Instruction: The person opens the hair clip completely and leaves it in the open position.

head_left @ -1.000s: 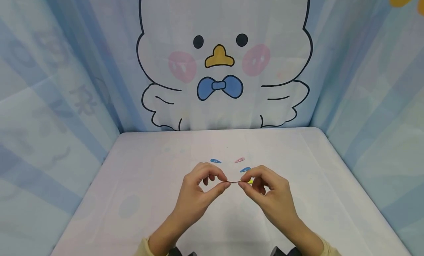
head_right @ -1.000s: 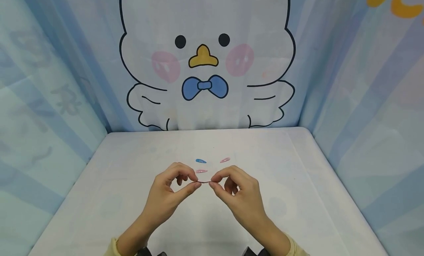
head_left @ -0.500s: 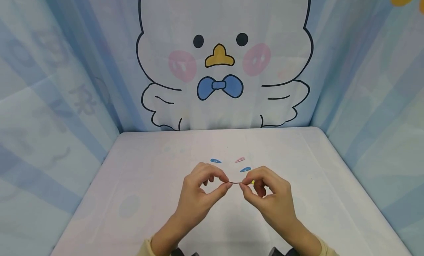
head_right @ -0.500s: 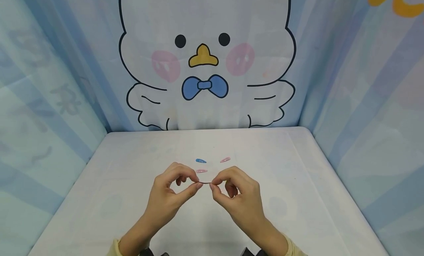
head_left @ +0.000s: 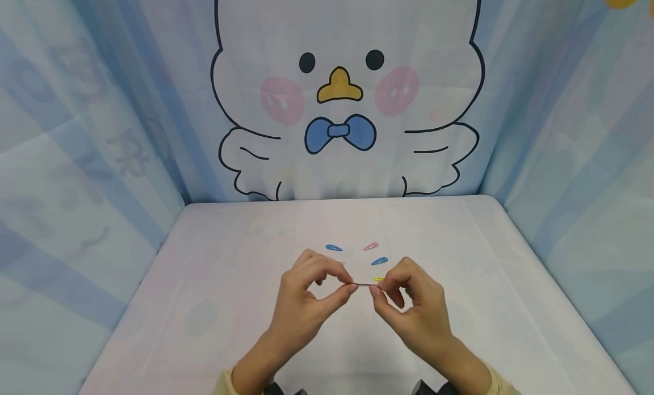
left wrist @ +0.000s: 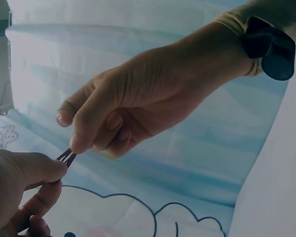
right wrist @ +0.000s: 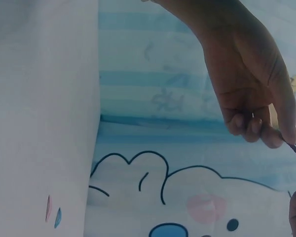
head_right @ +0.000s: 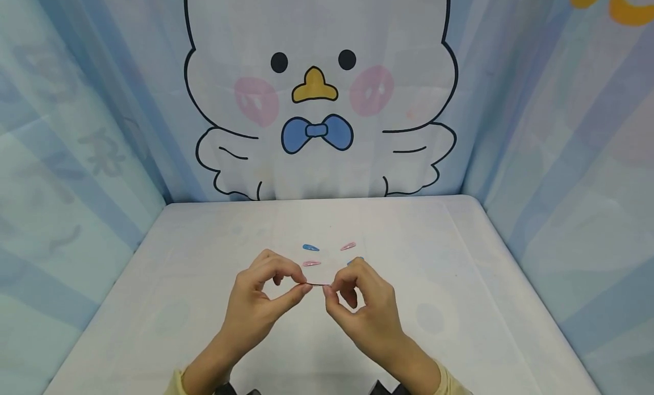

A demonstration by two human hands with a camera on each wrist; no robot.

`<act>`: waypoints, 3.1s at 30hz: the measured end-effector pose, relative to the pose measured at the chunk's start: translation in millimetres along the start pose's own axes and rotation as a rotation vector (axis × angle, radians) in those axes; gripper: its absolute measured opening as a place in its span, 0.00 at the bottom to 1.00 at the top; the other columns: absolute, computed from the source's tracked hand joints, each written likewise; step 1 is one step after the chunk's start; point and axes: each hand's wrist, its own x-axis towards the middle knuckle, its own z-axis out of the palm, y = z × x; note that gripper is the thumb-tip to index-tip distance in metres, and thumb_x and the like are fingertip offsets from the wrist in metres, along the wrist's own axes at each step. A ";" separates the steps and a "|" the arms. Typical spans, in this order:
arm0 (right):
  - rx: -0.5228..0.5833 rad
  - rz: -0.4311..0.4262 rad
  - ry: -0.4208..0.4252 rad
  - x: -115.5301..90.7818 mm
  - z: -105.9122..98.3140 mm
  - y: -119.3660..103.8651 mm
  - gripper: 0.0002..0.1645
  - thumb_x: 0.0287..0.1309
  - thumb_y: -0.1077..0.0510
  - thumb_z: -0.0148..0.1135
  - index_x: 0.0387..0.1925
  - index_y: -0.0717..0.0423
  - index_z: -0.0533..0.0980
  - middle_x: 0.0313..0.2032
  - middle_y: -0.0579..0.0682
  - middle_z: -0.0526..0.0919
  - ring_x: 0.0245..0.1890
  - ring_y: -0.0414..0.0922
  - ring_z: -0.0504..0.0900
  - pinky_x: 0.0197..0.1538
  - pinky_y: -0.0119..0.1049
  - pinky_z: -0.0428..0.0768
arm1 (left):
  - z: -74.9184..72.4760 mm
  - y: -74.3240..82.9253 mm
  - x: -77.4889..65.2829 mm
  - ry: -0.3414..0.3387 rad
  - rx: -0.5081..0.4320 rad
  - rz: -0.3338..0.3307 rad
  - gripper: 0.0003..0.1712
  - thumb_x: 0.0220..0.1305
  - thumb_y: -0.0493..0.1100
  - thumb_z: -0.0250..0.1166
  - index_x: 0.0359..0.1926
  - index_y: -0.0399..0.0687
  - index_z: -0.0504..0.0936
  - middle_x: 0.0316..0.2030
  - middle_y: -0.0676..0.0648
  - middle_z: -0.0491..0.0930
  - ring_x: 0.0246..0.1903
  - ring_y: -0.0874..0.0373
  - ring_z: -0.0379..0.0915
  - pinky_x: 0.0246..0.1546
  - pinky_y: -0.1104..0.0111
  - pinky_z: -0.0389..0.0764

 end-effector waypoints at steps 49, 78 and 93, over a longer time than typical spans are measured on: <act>-0.228 0.077 -0.075 -12.5 -4.1 38.7 0.16 0.50 0.69 0.71 0.41 0.56 0.78 0.35 0.44 0.79 0.29 0.36 0.73 0.35 0.26 0.73 | 8.8 -40.7 -6.3 -0.016 0.128 -0.212 0.06 0.58 0.37 0.78 0.35 0.53 0.90 0.33 0.61 0.88 0.35 0.64 0.72 0.35 0.69 0.72; -0.221 0.101 -0.040 -14.7 -9.7 29.5 0.18 0.50 0.72 0.68 0.44 0.58 0.78 0.39 0.46 0.80 0.30 0.36 0.73 0.36 0.26 0.74 | 39.6 -141.0 -28.1 -0.132 0.310 -0.483 0.06 0.60 0.39 0.76 0.32 0.54 0.87 0.30 0.57 0.86 0.29 0.62 0.66 0.34 0.71 0.68; -0.141 -0.063 0.031 -0.2 -10.3 -5.9 0.11 0.69 0.59 0.60 0.39 0.66 0.77 0.36 0.53 0.79 0.31 0.39 0.73 0.35 0.28 0.73 | 46.0 -165.9 -36.1 -0.170 0.370 -0.542 0.04 0.60 0.40 0.76 0.32 0.53 0.88 0.29 0.57 0.85 0.26 0.62 0.66 0.33 0.70 0.67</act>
